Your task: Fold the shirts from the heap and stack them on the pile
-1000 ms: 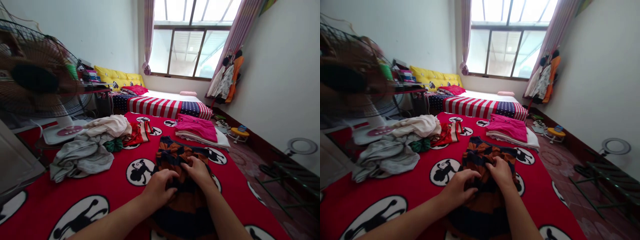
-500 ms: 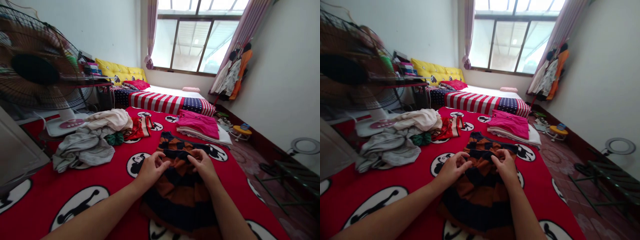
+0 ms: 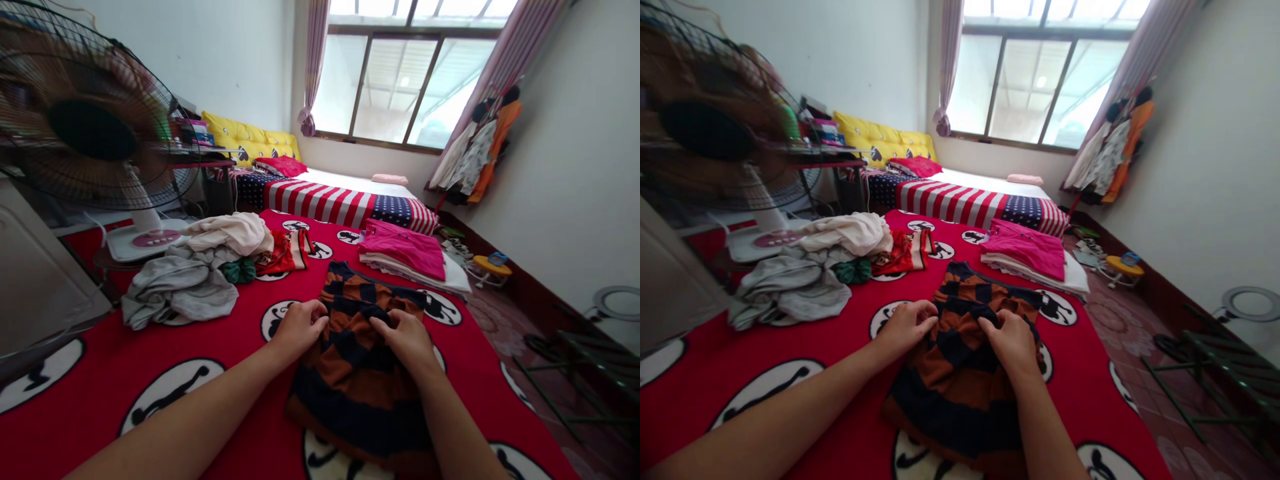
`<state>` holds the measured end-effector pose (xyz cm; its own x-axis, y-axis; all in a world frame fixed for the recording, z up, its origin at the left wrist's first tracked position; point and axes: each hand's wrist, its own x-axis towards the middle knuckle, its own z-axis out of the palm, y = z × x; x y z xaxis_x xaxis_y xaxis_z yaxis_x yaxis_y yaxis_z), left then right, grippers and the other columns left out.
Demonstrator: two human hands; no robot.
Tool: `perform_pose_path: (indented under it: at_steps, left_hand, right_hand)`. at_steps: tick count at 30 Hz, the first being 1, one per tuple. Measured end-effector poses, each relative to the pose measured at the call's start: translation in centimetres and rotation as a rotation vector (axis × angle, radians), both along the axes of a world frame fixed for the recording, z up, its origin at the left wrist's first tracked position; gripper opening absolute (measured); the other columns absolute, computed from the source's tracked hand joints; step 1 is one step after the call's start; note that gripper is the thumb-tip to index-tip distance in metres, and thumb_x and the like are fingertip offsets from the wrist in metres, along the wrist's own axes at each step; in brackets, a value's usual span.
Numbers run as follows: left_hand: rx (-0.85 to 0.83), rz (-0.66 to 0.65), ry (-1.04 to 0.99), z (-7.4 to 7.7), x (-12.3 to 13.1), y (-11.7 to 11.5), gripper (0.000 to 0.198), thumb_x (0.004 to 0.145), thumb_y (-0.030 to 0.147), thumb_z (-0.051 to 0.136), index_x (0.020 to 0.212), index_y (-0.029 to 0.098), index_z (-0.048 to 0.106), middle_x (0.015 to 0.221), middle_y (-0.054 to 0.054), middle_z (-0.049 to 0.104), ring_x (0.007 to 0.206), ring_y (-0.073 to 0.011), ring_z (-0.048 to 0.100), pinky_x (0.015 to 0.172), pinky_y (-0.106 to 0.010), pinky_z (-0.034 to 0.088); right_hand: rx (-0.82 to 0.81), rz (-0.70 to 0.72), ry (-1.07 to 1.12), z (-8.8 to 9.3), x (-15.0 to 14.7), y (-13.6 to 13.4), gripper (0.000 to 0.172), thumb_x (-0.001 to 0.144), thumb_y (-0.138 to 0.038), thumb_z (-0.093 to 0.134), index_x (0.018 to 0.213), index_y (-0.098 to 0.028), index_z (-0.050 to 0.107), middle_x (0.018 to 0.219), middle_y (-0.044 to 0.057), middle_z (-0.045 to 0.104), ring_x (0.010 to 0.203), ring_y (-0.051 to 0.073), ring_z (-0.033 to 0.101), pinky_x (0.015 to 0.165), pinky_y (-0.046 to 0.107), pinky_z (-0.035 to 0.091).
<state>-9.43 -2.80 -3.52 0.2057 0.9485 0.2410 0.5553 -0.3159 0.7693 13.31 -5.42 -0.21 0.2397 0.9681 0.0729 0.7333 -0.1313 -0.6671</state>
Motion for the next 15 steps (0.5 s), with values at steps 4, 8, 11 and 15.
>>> perform_pose_path:
  at_steps: [4,8,11,15]
  left_hand:
    - [-0.027,-0.040,-0.112,0.1,0.2,0.0,0.023,0.078,0.023,0.059,0.098,0.018,0.068,0.073,-0.003,0.068,0.067,-0.0174,0.061,0.067,-0.028,0.045]
    - [-0.209,-0.167,-0.488,0.1,1.6,-0.1,0.042,0.078,0.019,0.062,0.120,0.018,0.060,0.104,-0.009,0.069,0.092,-0.0196,0.065,0.084,-0.030,0.049]
    - [-0.398,-0.282,-0.758,0.2,3.2,0.0,0.055,0.074,0.024,0.071,0.126,0.017,0.055,0.120,-0.012,0.064,0.108,-0.0242,0.061,0.096,-0.036,0.046]
    - [-0.579,-0.356,-0.909,0.7,4.5,0.3,0.060,0.067,0.031,0.079,0.122,0.015,0.059,0.118,-0.011,0.066,0.116,-0.0293,0.057,0.101,-0.039,0.042]
  right_hand:
    - [0.086,0.028,0.595,1.0,-0.8,-0.5,0.031,0.067,-0.047,0.071,0.069,-0.021,0.056,0.062,-0.001,0.061,0.056,0.016,0.060,0.048,0.025,0.045]
    - [0.201,0.103,1.078,2.7,-1.7,-1.6,0.029,0.066,-0.037,0.076,0.086,-0.020,0.064,0.081,0.001,0.069,0.069,0.017,0.066,0.059,0.026,0.053]
    - [0.295,0.138,1.156,3.5,-2.1,-2.3,0.024,0.069,-0.032,0.075,0.087,-0.021,0.065,0.085,0.002,0.071,0.074,0.017,0.068,0.066,0.025,0.054]
    - [0.350,0.159,1.120,3.5,-2.8,-2.4,0.024,0.073,-0.034,0.071,0.094,-0.023,0.065,0.095,0.003,0.072,0.088,0.021,0.069,0.078,0.031,0.055]
